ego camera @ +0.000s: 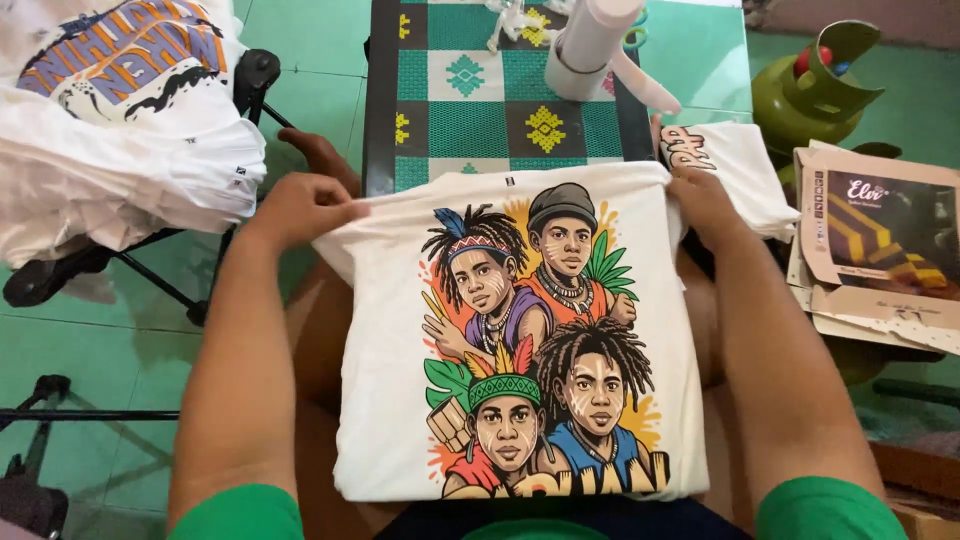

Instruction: The person uses a lint roller to clean a white t-shirt with a graphic print. They roll the sticky surface over the front and back of the shirt to remove lint, then flip the shirt to reveal the back design.

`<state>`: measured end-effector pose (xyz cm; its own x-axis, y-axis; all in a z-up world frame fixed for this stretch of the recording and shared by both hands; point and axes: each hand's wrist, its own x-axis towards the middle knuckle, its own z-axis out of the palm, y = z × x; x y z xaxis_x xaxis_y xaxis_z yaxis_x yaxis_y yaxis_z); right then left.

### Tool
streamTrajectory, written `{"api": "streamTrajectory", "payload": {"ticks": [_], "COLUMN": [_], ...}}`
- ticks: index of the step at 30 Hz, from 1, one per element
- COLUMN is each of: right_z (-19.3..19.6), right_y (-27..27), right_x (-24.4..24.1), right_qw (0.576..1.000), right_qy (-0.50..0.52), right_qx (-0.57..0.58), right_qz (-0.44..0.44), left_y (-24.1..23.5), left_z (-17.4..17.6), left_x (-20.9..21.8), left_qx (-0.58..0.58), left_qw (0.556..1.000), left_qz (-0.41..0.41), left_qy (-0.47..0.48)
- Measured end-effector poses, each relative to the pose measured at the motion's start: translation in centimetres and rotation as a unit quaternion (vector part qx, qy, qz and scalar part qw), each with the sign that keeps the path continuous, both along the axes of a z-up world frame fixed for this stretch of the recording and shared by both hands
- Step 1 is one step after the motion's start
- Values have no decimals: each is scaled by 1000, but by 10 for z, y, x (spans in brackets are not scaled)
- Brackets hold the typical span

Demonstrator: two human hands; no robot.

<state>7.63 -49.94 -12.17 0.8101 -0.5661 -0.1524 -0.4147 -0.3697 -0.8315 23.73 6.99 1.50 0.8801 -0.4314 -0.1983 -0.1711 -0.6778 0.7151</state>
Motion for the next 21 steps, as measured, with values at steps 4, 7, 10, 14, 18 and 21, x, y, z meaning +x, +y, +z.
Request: {"api": "streamTrajectory", "payload": {"ticks": [4, 7, 10, 14, 18, 21], "right_z": [32, 48, 41, 39, 11, 32], "right_y": [15, 14, 16, 18, 5, 23], "right_x": [14, 39, 53, 74, 72, 44], "right_qw": [991, 985, 975, 984, 988, 985], "right_qy": [-112, -76, -137, -113, -134, -135], "right_qx": [66, 100, 104, 17, -25, 49], "right_qz": [-45, -120, -142, -140, -70, -96], "left_y": [6, -14, -36, -57, -53, -41], "left_z": [-24, -53, -88, -101, -112, -90], "left_x": [51, 98, 130, 127, 123, 91], "left_qx": [-50, -94, -96, 13, -21, -117], "left_qw": [995, 973, 930, 943, 941, 930], "left_qz": [40, 61, 67, 139, 164, 172], "left_qy": [-82, -202, -350, -301, -296, -302]}}
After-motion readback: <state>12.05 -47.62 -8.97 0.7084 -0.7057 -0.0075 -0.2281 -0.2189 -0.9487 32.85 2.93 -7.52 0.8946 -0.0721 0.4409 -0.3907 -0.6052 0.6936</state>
